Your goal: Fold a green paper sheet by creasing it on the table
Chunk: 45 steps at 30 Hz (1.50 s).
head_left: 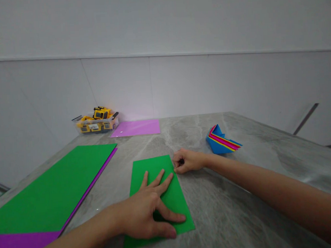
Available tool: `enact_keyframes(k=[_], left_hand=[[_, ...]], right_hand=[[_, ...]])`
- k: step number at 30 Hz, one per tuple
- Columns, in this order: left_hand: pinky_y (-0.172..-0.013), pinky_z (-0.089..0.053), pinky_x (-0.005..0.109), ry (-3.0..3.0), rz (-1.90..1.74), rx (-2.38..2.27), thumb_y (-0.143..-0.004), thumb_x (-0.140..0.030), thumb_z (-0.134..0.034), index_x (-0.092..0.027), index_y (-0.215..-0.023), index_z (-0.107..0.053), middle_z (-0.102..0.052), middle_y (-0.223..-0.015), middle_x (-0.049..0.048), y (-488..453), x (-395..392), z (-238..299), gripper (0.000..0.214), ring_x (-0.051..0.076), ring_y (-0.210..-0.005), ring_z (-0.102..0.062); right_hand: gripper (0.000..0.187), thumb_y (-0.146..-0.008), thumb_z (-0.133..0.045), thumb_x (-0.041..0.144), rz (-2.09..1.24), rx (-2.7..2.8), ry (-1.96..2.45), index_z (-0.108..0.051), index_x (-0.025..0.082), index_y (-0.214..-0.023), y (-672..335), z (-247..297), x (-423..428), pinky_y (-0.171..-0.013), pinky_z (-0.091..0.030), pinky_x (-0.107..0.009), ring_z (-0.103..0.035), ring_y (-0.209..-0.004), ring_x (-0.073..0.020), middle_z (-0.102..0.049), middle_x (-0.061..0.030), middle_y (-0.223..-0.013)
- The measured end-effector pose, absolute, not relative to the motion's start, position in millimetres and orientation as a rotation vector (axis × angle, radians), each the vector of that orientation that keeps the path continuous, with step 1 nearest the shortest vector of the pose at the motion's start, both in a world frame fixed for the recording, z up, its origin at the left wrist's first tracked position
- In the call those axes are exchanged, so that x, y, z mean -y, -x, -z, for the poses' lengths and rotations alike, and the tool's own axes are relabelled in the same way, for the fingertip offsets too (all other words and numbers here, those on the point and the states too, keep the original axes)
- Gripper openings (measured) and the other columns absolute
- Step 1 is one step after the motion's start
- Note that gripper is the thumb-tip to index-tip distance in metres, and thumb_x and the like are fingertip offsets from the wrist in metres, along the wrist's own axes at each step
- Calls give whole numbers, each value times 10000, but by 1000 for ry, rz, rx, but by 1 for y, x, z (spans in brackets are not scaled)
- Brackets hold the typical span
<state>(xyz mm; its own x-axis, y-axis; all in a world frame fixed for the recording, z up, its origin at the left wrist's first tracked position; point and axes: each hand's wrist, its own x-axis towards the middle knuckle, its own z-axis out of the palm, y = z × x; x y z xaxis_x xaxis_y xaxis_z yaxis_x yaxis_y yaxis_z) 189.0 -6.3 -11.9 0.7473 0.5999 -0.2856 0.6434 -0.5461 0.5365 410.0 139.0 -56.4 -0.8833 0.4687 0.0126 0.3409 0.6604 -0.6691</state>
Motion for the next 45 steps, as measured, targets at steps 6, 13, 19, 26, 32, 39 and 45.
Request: enact_keyframes(k=[6,13,19,26,32,39,45], left_hand=[[-988,191,755,-2300,108,-965,-811,-602,-628,-520,-1208,-599,51,-1611,-28,-190,7,11,406,452,-1430,124],[-988,205,744,-2316,119,-957,-827,-614,-598,-505,-1219,-601,93,-1605,-15,-189,6,13,407,446,-1424,149],[-975,211,751,-2319,97,-939,-823,-610,-609,-498,-1218,-606,80,-1609,3,-188,5,14,410,455,-1426,142],[-959,202,775,-2334,61,-920,-839,-523,-643,-492,-1224,-602,53,-1616,3,-188,5,15,389,473,-1428,106],[-981,172,781,-2336,35,-927,-823,-511,-671,-531,-1213,-586,35,-1615,-37,-186,6,17,400,471,-1434,69],[-984,149,788,-2364,106,-948,-842,-544,-630,-563,-1232,-551,58,-1603,-22,-187,7,15,399,438,-1434,108],[-987,148,780,-2376,118,-959,-845,-573,-606,-554,-1234,-557,67,-1595,-1,-187,8,14,393,424,-1431,122]], right_hand=[[160,-715,-617,255,-1154,2716,749,-551,134,-633,-403,53,-157,-510,-322,-197,-406,-530,-68,-472,63,-556],[161,-680,-655,230,-1268,2785,801,-550,137,-601,-392,43,-168,-499,-311,-195,-405,-523,-65,-474,71,-526],[187,-671,-685,251,-1320,2815,835,-558,136,-597,-388,38,-173,-502,-313,-192,-405,-520,-58,-497,71,-528],[254,-603,-754,331,-1394,2869,856,-601,128,-604,-381,37,-183,-517,-339,-198,-454,-536,-73,-558,56,-542],[236,-578,-756,297,-1361,2894,880,-586,132,-570,-375,37,-196,-513,-315,-198,-435,-520,-68,-532,68,-506],[208,-596,-718,264,-1233,2881,946,-557,140,-551,-370,34,-214,-509,-298,-204,-423,-514,-69,-528,68,-508],[199,-619,-706,250,-1107,2866,1038,-546,148,-557,-369,33,-221,-503,-293,-205,-421,-500,-75,-516,70,-505]])
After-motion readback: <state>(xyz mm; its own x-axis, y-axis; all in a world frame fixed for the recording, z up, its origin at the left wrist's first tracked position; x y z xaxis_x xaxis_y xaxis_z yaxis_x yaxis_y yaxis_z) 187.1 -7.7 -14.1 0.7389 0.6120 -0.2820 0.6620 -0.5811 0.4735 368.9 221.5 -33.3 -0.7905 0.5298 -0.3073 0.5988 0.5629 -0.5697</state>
